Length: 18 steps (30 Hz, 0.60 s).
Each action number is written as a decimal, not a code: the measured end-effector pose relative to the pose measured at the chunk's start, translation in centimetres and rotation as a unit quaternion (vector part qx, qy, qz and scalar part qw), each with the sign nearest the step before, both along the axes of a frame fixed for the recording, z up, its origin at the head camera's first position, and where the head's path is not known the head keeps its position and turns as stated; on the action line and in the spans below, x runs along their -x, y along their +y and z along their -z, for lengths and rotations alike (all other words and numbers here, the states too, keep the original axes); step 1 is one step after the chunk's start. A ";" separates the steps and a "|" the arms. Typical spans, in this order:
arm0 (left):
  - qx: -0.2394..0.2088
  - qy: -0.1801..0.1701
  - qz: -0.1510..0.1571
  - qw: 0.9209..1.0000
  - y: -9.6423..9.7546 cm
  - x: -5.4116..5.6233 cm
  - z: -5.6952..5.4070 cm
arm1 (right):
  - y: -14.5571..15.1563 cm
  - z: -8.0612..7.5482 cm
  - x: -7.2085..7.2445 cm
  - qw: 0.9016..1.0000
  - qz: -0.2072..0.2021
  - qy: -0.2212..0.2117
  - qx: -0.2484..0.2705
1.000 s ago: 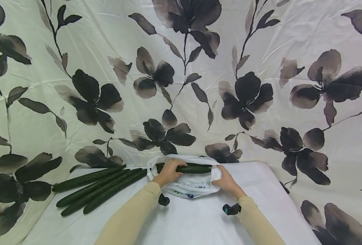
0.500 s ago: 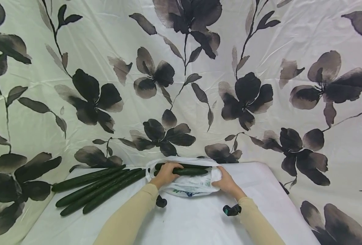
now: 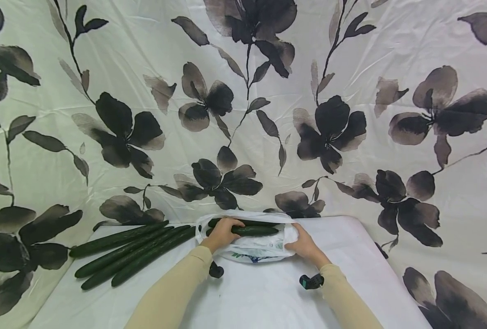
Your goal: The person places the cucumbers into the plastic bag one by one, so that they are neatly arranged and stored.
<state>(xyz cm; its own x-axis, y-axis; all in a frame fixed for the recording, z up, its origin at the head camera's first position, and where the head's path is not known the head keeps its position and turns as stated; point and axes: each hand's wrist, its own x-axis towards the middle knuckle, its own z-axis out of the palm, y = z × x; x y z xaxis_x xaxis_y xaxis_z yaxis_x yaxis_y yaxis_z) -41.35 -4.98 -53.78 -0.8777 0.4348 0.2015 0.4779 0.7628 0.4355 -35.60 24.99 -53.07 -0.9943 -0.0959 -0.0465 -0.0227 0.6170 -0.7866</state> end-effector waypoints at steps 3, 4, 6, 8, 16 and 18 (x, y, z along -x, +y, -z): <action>0.021 -0.004 -0.008 1.000 0.0 -0.2 -0.2 | 0.0 0.1 0.0 1.000 -0.002 0.006 0.000; 0.024 -0.008 -0.011 1.000 -0.1 -0.3 -0.3 | 0.0 0.1 0.0 1.000 -0.002 0.008 0.000; 0.025 -0.015 -0.018 0.999 -0.2 -0.4 -0.4 | 0.1 0.2 0.0 1.000 -0.005 0.010 -0.002; 0.021 -0.018 -0.026 0.999 -0.5 -0.5 -0.5 | 0.0 0.3 0.1 1.000 -0.007 0.011 -0.003; -0.001 -0.023 -0.037 0.999 -2.4 -0.6 -0.5 | 0.1 0.6 0.2 1.000 -0.001 0.001 0.008; -0.011 -0.033 -0.040 0.999 -2.9 -0.7 -0.5 | 0.1 0.6 0.2 1.000 0.000 -0.002 0.013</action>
